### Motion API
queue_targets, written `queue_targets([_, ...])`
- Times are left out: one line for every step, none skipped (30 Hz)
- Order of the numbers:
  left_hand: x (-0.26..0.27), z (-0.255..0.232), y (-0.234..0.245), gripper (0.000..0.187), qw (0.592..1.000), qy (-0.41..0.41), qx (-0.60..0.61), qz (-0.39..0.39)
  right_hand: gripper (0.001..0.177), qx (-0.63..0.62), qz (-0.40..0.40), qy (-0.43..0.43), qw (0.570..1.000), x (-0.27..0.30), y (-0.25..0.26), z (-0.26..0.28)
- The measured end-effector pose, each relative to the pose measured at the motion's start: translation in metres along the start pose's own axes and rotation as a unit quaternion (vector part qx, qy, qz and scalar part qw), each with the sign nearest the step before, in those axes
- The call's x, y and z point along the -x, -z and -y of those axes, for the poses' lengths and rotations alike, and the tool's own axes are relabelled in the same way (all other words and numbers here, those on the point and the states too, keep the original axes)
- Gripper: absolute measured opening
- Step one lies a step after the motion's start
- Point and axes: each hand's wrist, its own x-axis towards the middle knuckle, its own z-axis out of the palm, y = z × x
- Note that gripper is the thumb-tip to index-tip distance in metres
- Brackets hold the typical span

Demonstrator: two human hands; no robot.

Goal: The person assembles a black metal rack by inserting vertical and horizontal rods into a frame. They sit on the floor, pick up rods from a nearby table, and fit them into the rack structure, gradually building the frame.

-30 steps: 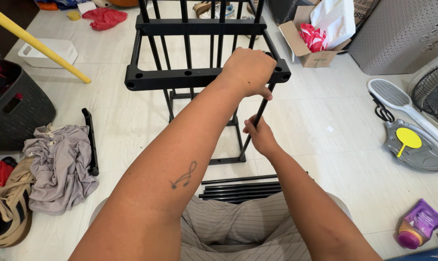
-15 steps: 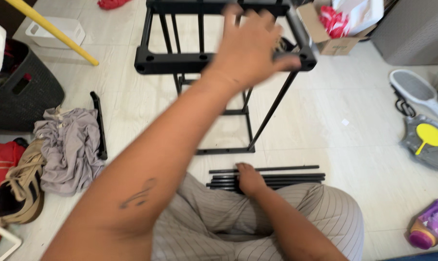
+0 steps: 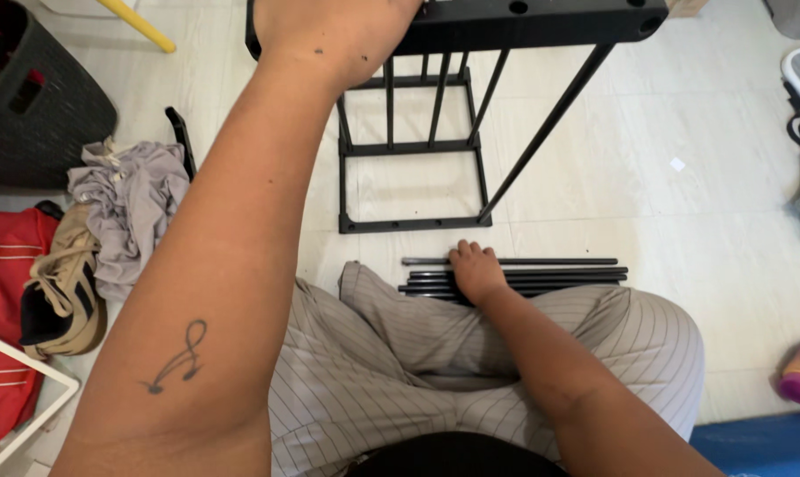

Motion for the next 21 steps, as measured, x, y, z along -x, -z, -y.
queue_targets([0.002, 0.000, 0.000, 0.064, 1.000, 0.020, 0.013, 0.011, 0.027, -0.004, -0.020, 0.002, 1.000, 0.002, 0.006, 0.000])
queue_targets([0.002, 0.000, 0.001, 0.063, 0.999, 0.039, 0.025, 0.020, 0.027, -0.007, -0.043, 0.005, 0.999, 0.002, 0.014, 0.001])
queue_targets([0.003, -0.001, 0.001, 0.064, 0.998, 0.043, 0.029, 0.028, 0.028, -0.010, -0.066, 0.008, 0.998, 0.004, 0.026, 0.002])
queue_targets([0.004, -0.001, 0.001, 0.064, 0.998, 0.047, 0.032, 0.035, 0.030, -0.040, -0.110, 0.015, 0.993, 0.005, 0.039, 0.003])
queue_targets([0.004, -0.001, 0.002, 0.065, 0.997, 0.051, 0.035, 0.042, 0.032, -0.070, -0.155, 0.021, 0.985, 0.009, 0.055, 0.003])
queue_targets([0.003, -0.001, 0.002, 0.065, 0.998, 0.041, 0.030, 0.032, 0.034, -0.099, -0.200, 0.028, 0.974, 0.011, 0.074, 0.003])
queue_targets([0.001, -0.001, 0.001, 0.065, 0.999, 0.032, 0.025, 0.021, 0.030, -0.146, -0.227, 0.014, 0.963, 0.014, 0.094, 0.002])
queue_targets([0.000, -0.002, 0.001, 0.065, 1.000, 0.022, 0.019, 0.011, 0.025, -0.193, -0.253, 0.000, 0.948, 0.018, 0.114, 0.002])
queue_targets([0.000, -0.002, 0.001, 0.067, 1.000, 0.013, 0.012, 0.013, 0.021, -0.239, -0.279, -0.014, 0.930, 0.023, 0.134, 0.001])
queue_targets([-0.001, -0.002, 0.001, 0.069, 1.000, 0.002, 0.005, 0.015, 0.022, -0.280, -0.340, -0.020, 0.898, 0.027, 0.154, 0.001])
queue_targets([-0.002, -0.001, 0.002, 0.072, 1.000, -0.008, -0.003, 0.016, 0.023, -0.318, -0.398, -0.026, 0.860, 0.032, 0.173, 0.001])
queue_targets([-0.003, -0.001, 0.002, 0.074, 0.999, 0.003, -0.006, 0.032, 0.020, -0.397, -0.405, -0.035, 0.823, 0.036, 0.191, -0.001])
queue_targets([-0.003, -0.001, 0.004, 0.076, 0.999, 0.014, -0.009, 0.048, 0.017, -0.473, -0.409, -0.043, 0.779, 0.039, 0.208, -0.003])
queue_targets([-0.002, -0.001, 0.005, 0.079, 0.998, 0.025, -0.012, 0.065, 0.016, -0.516, -0.449, 0.017, 0.729, 0.041, 0.222, -0.005])
queue_targets([-0.001, -0.001, 0.006, 0.077, 0.999, 0.003, -0.017, 0.043, 0.015, -0.555, -0.483, 0.079, 0.673, 0.042, 0.234, -0.007])
queue_targets([-0.001, -0.002, 0.007, 0.074, 0.999, -0.020, -0.022, 0.021, 0.014, -0.588, -0.513, 0.141, 0.608, 0.042, 0.244, -0.008])
queue_targets([-0.001, -0.003, 0.009, 0.072, 0.999, -0.042, -0.028, -0.001, 0.012, -0.602, -0.512, 0.148, 0.595, 0.039, 0.251, -0.007])
queue_targets([-0.001, -0.003, 0.011, 0.074, 0.998, -0.038, -0.049, 0.020, 0.010, -0.614, -0.511, 0.155, 0.581, 0.036, 0.255, -0.006])
queue_targets([0.001, -0.005, 0.012, 0.075, 0.996, -0.033, -0.070, 0.041, 0.009, -0.626, -0.509, 0.161, 0.568, 0.032, 0.257, -0.004])
queue_targets([0.001, -0.006, 0.012, 0.077, 0.993, -0.027, -0.091, 0.063, 0.010, -0.624, -0.508, 0.148, 0.575, 0.027, 0.257, -0.001])
queue_targets([0.001, -0.007, 0.014, 0.077, 0.992, -0.026, -0.102, 0.071, 0.012, -0.622, -0.506, 0.135, 0.583, 0.022, 0.255, 0.002])
